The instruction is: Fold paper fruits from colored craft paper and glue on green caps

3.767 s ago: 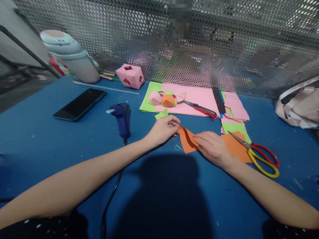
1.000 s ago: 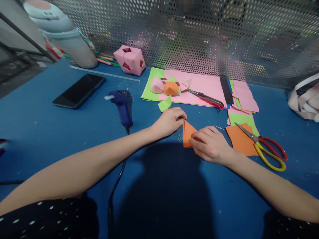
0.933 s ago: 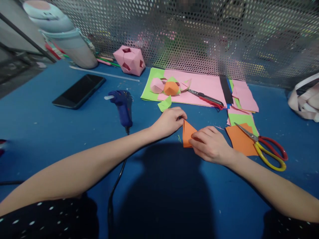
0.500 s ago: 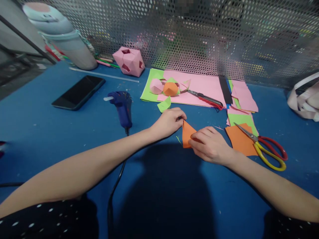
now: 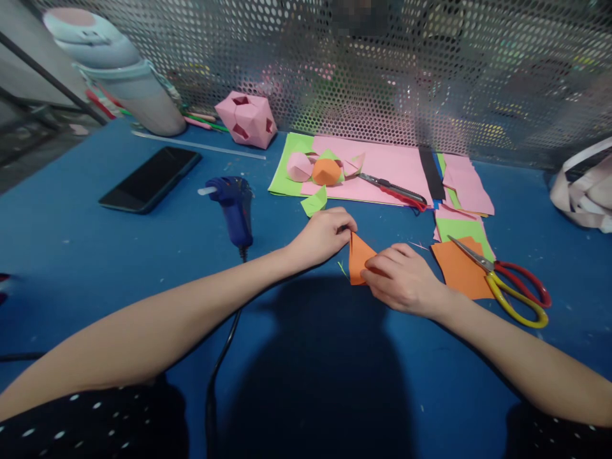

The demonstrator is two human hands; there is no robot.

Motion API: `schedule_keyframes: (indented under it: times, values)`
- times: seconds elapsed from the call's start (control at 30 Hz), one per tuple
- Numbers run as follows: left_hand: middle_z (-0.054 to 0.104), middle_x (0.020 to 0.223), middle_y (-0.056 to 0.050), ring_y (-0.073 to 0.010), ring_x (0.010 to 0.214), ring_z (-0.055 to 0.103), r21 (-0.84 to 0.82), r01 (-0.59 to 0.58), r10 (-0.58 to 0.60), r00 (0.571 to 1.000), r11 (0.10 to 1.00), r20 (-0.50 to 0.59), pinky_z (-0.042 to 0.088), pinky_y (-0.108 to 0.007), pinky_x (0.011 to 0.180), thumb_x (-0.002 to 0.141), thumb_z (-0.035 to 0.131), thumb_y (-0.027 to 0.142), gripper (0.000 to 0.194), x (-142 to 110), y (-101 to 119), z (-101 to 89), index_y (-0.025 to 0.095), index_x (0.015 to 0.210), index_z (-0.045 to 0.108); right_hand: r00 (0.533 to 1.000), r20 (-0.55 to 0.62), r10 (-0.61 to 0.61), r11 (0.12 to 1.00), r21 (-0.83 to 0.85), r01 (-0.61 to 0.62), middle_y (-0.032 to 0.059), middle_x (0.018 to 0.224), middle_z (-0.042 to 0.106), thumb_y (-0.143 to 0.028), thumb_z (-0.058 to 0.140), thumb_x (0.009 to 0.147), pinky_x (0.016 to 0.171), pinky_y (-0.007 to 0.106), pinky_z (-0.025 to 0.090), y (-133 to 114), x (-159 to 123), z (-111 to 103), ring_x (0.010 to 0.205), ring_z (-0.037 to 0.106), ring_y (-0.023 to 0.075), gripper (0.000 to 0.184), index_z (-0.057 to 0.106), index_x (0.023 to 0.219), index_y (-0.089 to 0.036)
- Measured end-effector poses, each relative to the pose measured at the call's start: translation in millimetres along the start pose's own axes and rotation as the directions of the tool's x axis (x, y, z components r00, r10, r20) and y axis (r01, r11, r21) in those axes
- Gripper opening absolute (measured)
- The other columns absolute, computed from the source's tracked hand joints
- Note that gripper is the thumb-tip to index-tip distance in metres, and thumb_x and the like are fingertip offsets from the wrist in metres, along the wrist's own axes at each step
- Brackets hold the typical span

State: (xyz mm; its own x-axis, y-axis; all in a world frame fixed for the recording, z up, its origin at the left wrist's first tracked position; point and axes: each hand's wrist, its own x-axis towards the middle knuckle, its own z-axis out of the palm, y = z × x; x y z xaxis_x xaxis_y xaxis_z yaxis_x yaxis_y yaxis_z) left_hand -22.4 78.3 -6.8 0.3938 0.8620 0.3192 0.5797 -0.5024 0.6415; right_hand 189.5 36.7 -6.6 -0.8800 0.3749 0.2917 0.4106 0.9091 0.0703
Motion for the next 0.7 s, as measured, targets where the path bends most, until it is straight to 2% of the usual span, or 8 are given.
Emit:
schedule_keyframes:
  times: [0.17, 0.3, 0.4, 0.5, 0.57, 0.6, 0.63, 0.7]
  values:
    - [0.064, 0.081, -0.003, -0.0131, 0.074, 0.057, 0.013, 0.009, -0.010, 1.000, 1.000, 0.023, 0.045, -0.025, 0.070, 0.073, 0.048, 0.003, 0.023, 1, 0, -2.3, 0.014, 0.080, 0.067, 1.000, 0.027, -0.009, 1.000, 0.010, 0.009, 0.0069, 0.087, 0.062, -0.024, 0.043, 0.091, 0.077, 0.036, 0.033, 0, 1, -3, 0.081, 0.051, 0.0187, 0.024, 0.065, 0.100, -0.017]
    - [0.065, 0.083, -0.002, -0.0131, 0.073, 0.057, 0.020, 0.067, -0.068, 0.996, 0.998, 0.055, 0.045, -0.025, 0.069, 0.073, 0.048, 0.004, 0.025, 2, 0, -7.5, 0.015, 0.085, 0.067, 0.995, 0.097, 0.001, 1.000, 0.020, -0.003, 0.0078, 0.085, 0.061, -0.038, 0.042, 0.093, 0.079, 0.037, 0.033, -3, 2, -11, 0.079, 0.051, 0.0188, 0.032, 0.064, 0.097, -0.015]
    - [0.064, 0.086, -0.002, -0.0137, 0.075, 0.057, 0.052, 0.085, -0.087, 0.996, 0.995, 0.036, 0.047, -0.026, 0.070, 0.075, 0.046, 0.006, 0.024, -1, 5, -10.4, 0.016, 0.089, 0.064, 0.991, 0.134, 0.009, 1.000, 0.014, -0.011, 0.0083, 0.084, 0.061, -0.046, 0.042, 0.092, 0.080, 0.038, 0.035, -8, 2, -15, 0.080, 0.051, 0.0194, 0.039, 0.063, 0.096, -0.013]
    - [0.063, 0.095, -0.006, -0.0173, 0.090, 0.057, 0.170, -0.070, 0.064, 0.997, 0.983, 0.039, 0.046, -0.031, 0.082, 0.082, 0.044, 0.009, 0.022, -10, 21, -10.2, 0.015, 0.091, 0.062, 0.991, 0.134, 0.007, 1.000, 0.005, -0.007, 0.0097, 0.086, 0.061, -0.050, 0.044, 0.090, 0.082, 0.039, 0.037, -14, 1, -17, 0.080, 0.052, 0.0204, 0.043, 0.064, 0.095, -0.012]
    - [0.062, 0.098, -0.009, -0.0214, 0.095, 0.055, 0.304, -0.253, 0.205, 0.962, 0.918, 0.182, 0.046, -0.035, 0.085, 0.084, 0.044, 0.012, 0.018, -19, 37, -8.2, 0.014, 0.086, 0.062, 0.992, 0.127, 0.008, 1.000, -0.007, -0.007, 0.0108, 0.087, 0.061, -0.051, 0.046, 0.088, 0.083, 0.040, 0.038, -17, 0, -16, 0.080, 0.052, 0.0215, 0.044, 0.065, 0.091, -0.012]
    - [0.062, 0.100, -0.010, -0.0232, 0.097, 0.055, 0.362, -0.335, 0.237, 0.928, 0.870, 0.288, 0.045, -0.037, 0.085, 0.084, 0.046, 0.013, 0.016, -24, 46, -6.8, 0.014, 0.085, 0.062, 0.992, 0.123, 0.009, 1.000, -0.015, -0.007, 0.0112, 0.087, 0.062, -0.052, 0.048, 0.087, 0.083, 0.041, 0.038, -18, 0, -16, 0.081, 0.053, 0.0222, 0.044, 0.066, 0.089, -0.011]
    - [0.062, 0.101, -0.012, -0.0254, 0.100, 0.054, 0.445, -0.361, 0.227, 0.918, 0.820, 0.326, 0.045, -0.039, 0.087, 0.084, 0.046, 0.012, 0.017, -29, 53, -5.0, 0.013, 0.087, 0.063, 0.993, 0.121, 0.009, 1.000, -0.024, -0.006, 0.0113, 0.086, 0.062, -0.051, 0.049, 0.087, 0.084, 0.041, 0.039, -20, 0, -16, 0.082, 0.053, 0.0231, 0.044, 0.067, 0.088, -0.011]
    - [0.061, 0.106, -0.015, -0.0303, 0.108, 0.052, 0.597, -0.377, 0.212, 0.920, 0.708, 0.329, 0.044, -0.043, 0.089, 0.085, 0.044, 0.010, 0.023, -38, 64, -0.4, 0.009, 0.098, 0.062, 0.993, 0.117, 0.005, 0.999, -0.037, -0.001, 0.0111, 0.084, 0.062, -0.050, 0.052, 0.085, 0.085, 0.042, 0.039, -21, 0, -16, 0.084, 0.054, 0.0247, 0.043, 0.067, 0.086, -0.010]
